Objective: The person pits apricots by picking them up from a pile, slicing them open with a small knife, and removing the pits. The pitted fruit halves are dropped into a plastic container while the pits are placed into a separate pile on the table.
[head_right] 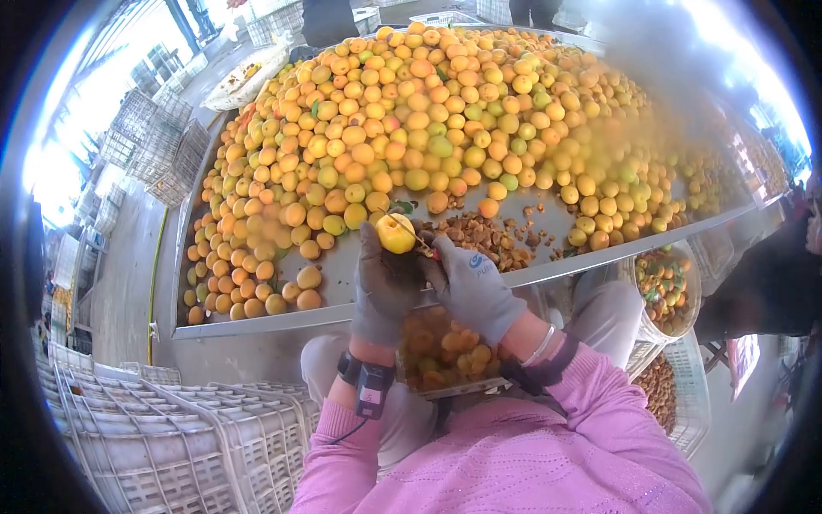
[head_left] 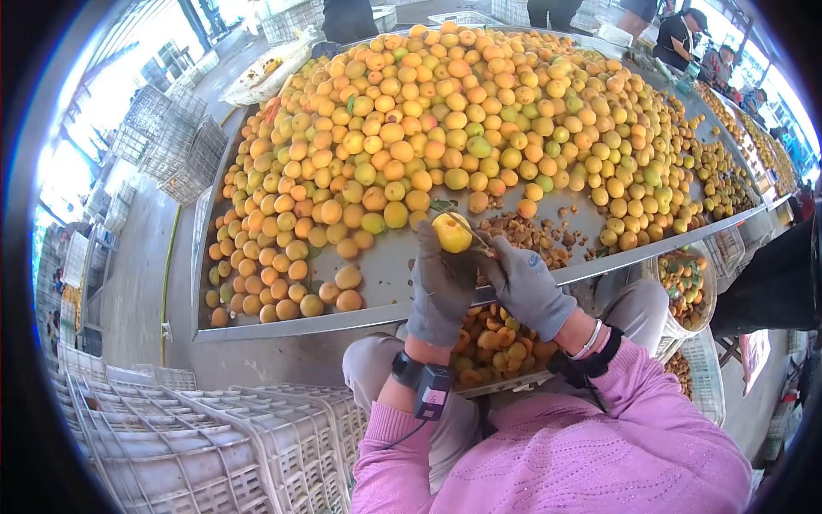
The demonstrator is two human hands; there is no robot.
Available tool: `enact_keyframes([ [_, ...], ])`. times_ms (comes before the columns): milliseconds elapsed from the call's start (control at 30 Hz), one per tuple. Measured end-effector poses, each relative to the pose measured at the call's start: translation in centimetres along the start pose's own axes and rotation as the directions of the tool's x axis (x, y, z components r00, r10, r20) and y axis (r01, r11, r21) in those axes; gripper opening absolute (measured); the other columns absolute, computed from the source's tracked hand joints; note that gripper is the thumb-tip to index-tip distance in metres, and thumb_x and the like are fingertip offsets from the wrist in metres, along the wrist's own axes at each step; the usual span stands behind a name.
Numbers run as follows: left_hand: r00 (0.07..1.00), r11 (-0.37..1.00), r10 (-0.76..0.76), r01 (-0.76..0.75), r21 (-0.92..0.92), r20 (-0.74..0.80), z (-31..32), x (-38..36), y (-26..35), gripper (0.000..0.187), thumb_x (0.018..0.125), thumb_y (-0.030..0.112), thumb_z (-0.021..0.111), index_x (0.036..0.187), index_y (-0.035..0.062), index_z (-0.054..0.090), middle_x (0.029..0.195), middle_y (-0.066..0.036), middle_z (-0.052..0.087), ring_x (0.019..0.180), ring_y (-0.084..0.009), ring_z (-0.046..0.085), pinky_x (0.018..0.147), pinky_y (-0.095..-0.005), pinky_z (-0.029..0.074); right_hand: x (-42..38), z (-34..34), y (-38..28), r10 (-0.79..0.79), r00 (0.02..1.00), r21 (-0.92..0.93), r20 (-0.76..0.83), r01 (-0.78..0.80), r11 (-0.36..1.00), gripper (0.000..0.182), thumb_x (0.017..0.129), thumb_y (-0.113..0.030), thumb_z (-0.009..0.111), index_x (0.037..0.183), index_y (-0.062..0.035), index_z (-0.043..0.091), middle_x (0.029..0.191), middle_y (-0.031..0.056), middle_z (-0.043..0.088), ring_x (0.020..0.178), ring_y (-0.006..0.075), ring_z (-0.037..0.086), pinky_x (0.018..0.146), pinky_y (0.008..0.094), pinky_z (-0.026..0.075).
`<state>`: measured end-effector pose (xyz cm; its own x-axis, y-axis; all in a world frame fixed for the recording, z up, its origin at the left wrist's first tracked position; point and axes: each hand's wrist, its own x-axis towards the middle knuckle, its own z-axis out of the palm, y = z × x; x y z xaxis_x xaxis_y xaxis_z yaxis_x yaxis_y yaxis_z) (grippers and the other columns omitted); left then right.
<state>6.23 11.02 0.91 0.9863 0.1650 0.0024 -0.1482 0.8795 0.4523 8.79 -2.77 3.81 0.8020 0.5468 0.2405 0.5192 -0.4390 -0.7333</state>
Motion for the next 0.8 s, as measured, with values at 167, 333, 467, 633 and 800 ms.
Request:
enact_keyframes([
  [167,0.996,0.998,0.012,-0.007,-0.059,0.088,0.3,-0.1,0.0,0.052,0.101,0.052,0.038,0.118,0.0054,0.052,0.099,-0.012,0.062,0.094,-0.0252,0.061,0.083,-0.0383,0.052,-0.6,0.6,0.5,0.033,0.999,0.026,-0.033,-0.032,0.999,0.026,0.095,-0.021,0.055,0.111,-0.0005,0.053,0.076,0.0215,0.063,0.075,0.0415,0.063,0.063,0.0485,0.047],
  [333,0.991,0.998,-0.061,0.063,-0.012,0.115,0.9,-0.8,0.4,0.050,0.100,0.051,0.041,0.119,0.0063,0.050,0.098,-0.012,0.062,0.088,-0.0235,0.061,0.076,-0.0364,0.053,-0.6,0.9,0.5,0.052,0.999,-0.037,-0.012,-0.052,0.998,0.028,0.094,-0.022,0.056,0.111,0.0001,0.053,0.078,0.0219,0.064,0.074,0.0415,0.063,0.061,0.0480,0.047],
  [467,0.999,0.996,0.040,-0.041,0.081,0.015,0.8,-0.7,-0.6,0.046,0.101,0.048,0.043,0.119,0.0065,0.049,0.099,-0.012,0.062,0.086,-0.0218,0.062,0.070,-0.0324,0.054,-0.4,1.7,1.1,0.064,0.998,-0.026,-0.023,-0.064,0.998,0.029,0.094,-0.021,0.056,0.113,0.0011,0.053,0.080,0.0227,0.064,0.077,0.0415,0.063,0.063,0.0474,0.048],
  [633,0.997,0.985,0.024,-0.035,0.172,0.068,1.7,-1.0,0.8,0.039,0.100,0.038,0.049,0.119,0.0050,0.050,0.101,-0.010,0.061,0.088,-0.0201,0.061,0.073,-0.0329,0.053,-0.6,1.3,1.6,0.046,0.999,0.242,0.029,-0.052,0.969,0.031,0.095,-0.019,0.054,0.119,0.0011,0.053,0.083,0.0227,0.066,0.078,0.0398,0.065,0.066,0.0436,0.050],
  [800,0.982,0.930,0.093,-0.145,0.337,0.165,1.3,0.0,2.2,0.043,0.095,0.032,0.059,0.125,0.0030,0.048,0.102,-0.009,0.059,0.093,-0.0184,0.059,0.079,-0.0314,0.051,-0.8,-0.6,0.7,0.075,0.992,0.149,0.102,-0.090,0.985,0.031,0.096,-0.020,0.055,0.118,0.0010,0.055,0.081,0.0204,0.066,0.073,0.0356,0.065,0.065,0.0398,0.050],
])
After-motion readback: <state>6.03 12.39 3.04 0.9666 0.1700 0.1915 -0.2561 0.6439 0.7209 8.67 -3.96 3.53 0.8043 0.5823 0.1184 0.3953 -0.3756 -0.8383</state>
